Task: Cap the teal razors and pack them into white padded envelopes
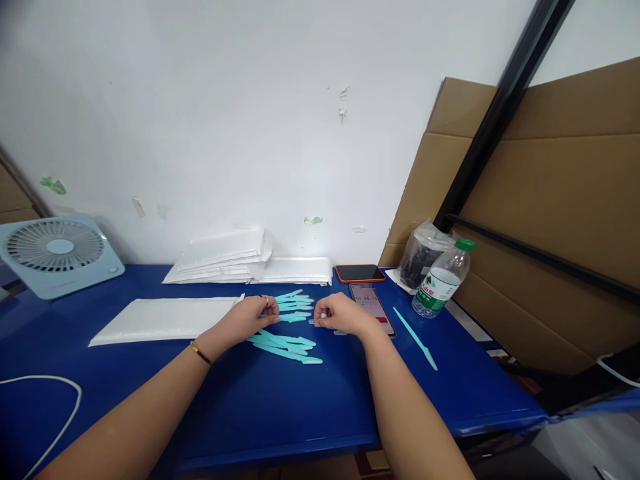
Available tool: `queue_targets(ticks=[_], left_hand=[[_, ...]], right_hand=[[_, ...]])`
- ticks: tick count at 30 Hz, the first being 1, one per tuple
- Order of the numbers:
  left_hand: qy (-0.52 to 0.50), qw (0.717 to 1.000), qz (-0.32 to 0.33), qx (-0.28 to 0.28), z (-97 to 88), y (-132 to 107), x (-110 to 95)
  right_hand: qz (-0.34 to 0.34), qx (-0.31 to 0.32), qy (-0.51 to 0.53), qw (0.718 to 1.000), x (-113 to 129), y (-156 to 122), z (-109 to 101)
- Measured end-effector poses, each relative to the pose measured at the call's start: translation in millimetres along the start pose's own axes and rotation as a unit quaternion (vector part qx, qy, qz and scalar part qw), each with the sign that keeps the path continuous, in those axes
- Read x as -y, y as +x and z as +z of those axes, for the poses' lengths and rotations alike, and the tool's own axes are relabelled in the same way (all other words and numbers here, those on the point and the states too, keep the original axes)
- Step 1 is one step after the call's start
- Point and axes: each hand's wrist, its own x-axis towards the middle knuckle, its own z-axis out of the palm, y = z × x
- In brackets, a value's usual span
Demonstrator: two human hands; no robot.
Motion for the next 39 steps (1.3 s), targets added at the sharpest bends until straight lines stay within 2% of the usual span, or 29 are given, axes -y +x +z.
queue_targets(ticks=[9, 14, 18, 23, 25, 28, 30, 35, 37, 39], left_hand=[[0.041, 0.999, 0.004, -0.009, 0.9, 2, -2], [0.017, 1.000, 0.013, -0.017, 6.9, 4, -6], [0.034, 0.999, 0.016, -0.022, 12.4, 6, -6], [0.041, 0.996, 0.013, -0.079, 7.0, 3, -4], [0.013, 0.999, 0.036, -0.035, 1.3, -1, -4], [-0.020, 0.993, 0.085, 0.073, -4.7, -7, -6], [-0.021, 0.989, 0.100, 0.110, -4.8, -9, -7], [-0.016, 0.989, 0.085, 0.123, 1.0, -9, -7], [-0.018, 0.990, 0.089, 0.107, 1.6, -9, -7], [-0.025, 0.993, 0.092, 0.069, 1.1, -8, -6]], right_hand=[[-0.021, -0.024, 0.030, 0.999, 9, 3, 5], [-0.043, -0.055, 0.015, 0.997, 14, 7, 14], [-0.058, -0.055, -0.009, 0.997, 16, 12, 21], [-0.021, -0.130, -0.035, 0.991, 3, 6, 1], [0.010, -0.122, -0.044, 0.991, -7, -1, -10], [0.048, -0.043, -0.047, 0.997, -18, -8, -20], [0.054, -0.007, -0.052, 0.997, -22, -10, -19], [0.063, 0.025, -0.047, 0.997, -19, -7, -9], [0.057, 0.016, -0.029, 0.998, -17, -6, -7], [0.042, -0.026, 0.020, 0.999, -15, -4, -6]])
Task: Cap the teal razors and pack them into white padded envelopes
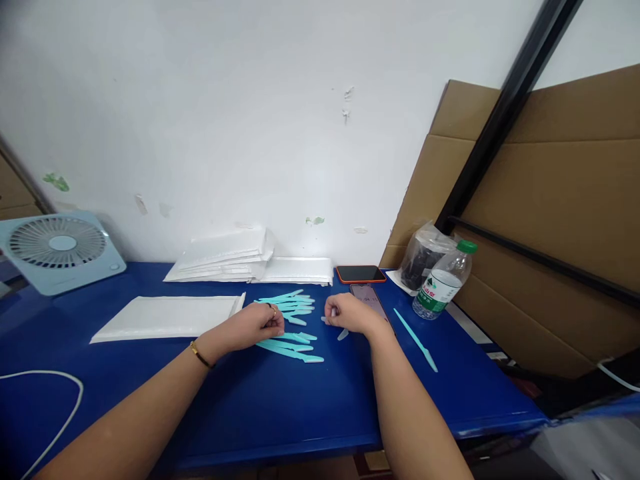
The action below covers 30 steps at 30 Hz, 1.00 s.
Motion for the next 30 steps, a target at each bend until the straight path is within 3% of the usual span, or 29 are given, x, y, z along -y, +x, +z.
queue_targets(ticks=[2, 5, 9, 11, 14, 19, 21, 23, 27, 30], left_hand=[[-0.015, 0.999, -0.016, -0.050, -0.6, 1, 1], [-0.057, 0.990, -0.066, -0.107, 0.0, 5, 4], [-0.102, 0.980, -0.089, -0.145, 1.8, 8, 8], [-0.106, 0.978, -0.094, -0.151, 2.9, 9, 11], [-0.086, 0.978, -0.105, -0.156, 5.4, 9, 15], [-0.043, 0.975, -0.110, -0.190, 10.3, 13, 24], [-0.032, 0.970, -0.107, -0.217, 11.9, 16, 28], [-0.029, 0.965, -0.106, -0.239, 13.2, 19, 32], [-0.042, 0.960, -0.118, -0.251, 14.0, 22, 36], [-0.061, 0.959, -0.110, -0.253, 13.3, 21, 36]], right_hand=[[-0.017, -0.067, 0.093, 0.993, 4, 3, 1], [-0.038, -0.170, 0.257, 0.951, 14, 8, 4], [-0.047, -0.225, 0.376, 0.898, 28, 13, 13], [-0.038, -0.229, 0.377, 0.897, 30, 15, 18], [-0.011, -0.232, 0.313, 0.921, 26, 17, 23], [-0.019, -0.212, 0.141, 0.967, 26, 15, 24], [-0.064, -0.198, 0.089, 0.974, 40, 10, 26], [-0.154, -0.150, 0.056, 0.975, 64, 2, 36], [-0.380, 0.019, -0.024, 0.924, 115, -12, 78], [-0.448, 0.049, -0.120, 0.884, 133, -16, 110]])
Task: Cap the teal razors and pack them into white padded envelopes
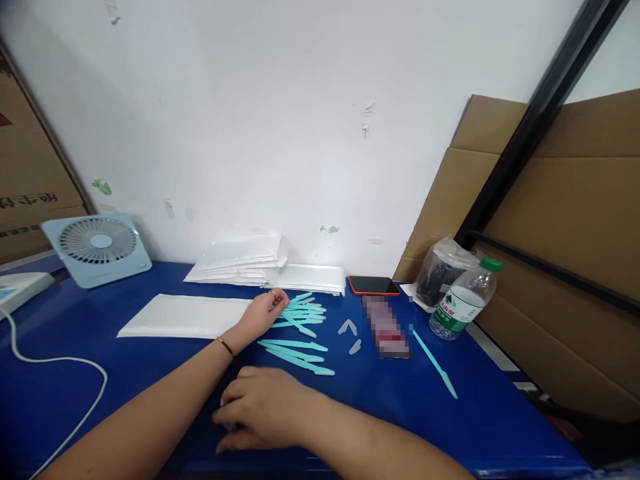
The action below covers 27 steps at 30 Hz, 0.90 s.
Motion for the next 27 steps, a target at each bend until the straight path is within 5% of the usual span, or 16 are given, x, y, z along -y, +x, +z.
queue_targets(ticks=[8, 11, 14, 17, 20, 23, 27], left_hand=[[-0.076, 0.997, 0.017, 0.012, -2.6, -4, -10], [-0.093, 0.995, 0.029, 0.016, -4.6, -7, -17], [-0.088, 0.995, 0.042, 0.033, -8.1, -10, -23], [-0.083, 0.994, 0.055, 0.044, -11.4, -10, -25], [-0.082, 0.995, 0.043, 0.044, -12.2, -10, -24], [-0.082, 0.996, 0.022, 0.039, -11.1, -9, -21], [-0.076, 0.997, 0.019, 0.026, -10.0, -8, -18]], right_hand=[[0.037, 0.050, -0.137, 0.989, -3, -2, 4], [0.037, 0.029, -0.098, 0.994, -7, -3, 5], [0.073, -0.055, 0.018, 0.996, -18, -8, -3], [0.205, -0.234, 0.125, 0.942, -43, -28, -30], [0.367, -0.387, 0.170, 0.829, -75, -57, -61], [0.419, -0.404, 0.191, 0.791, -101, -80, -75], [0.414, -0.372, 0.227, 0.800, -111, -86, -69]])
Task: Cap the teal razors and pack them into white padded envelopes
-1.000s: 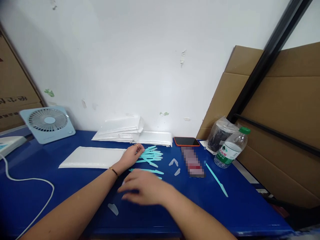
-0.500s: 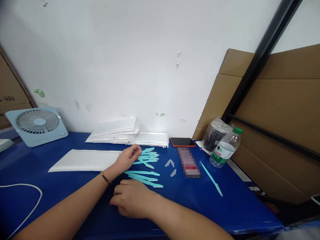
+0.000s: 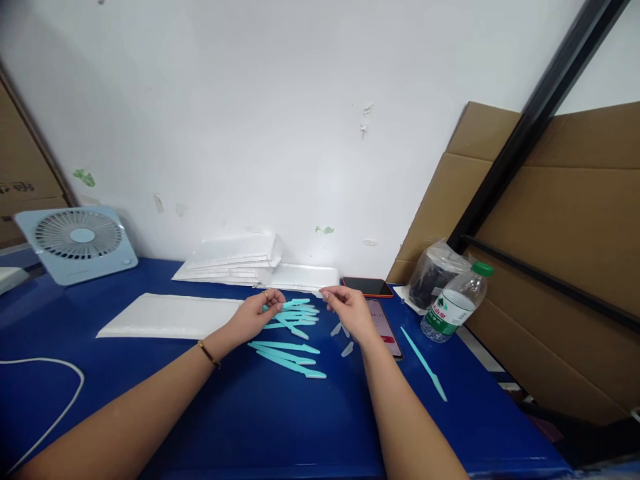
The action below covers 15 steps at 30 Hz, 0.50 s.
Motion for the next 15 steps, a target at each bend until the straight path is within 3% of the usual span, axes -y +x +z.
queue_targets(ticks=[10, 15], left_hand=[[0.002, 1.000, 0.005, 0.008, -0.4, -1, -4], [0.013, 1.000, 0.006, 0.023, 1.1, -1, -5]], right_hand=[[-0.008, 0.061, -0.017, 0.998, 4, -6, 16], [-0.028, 0.109, -0.087, 0.990, 3, -7, 20]])
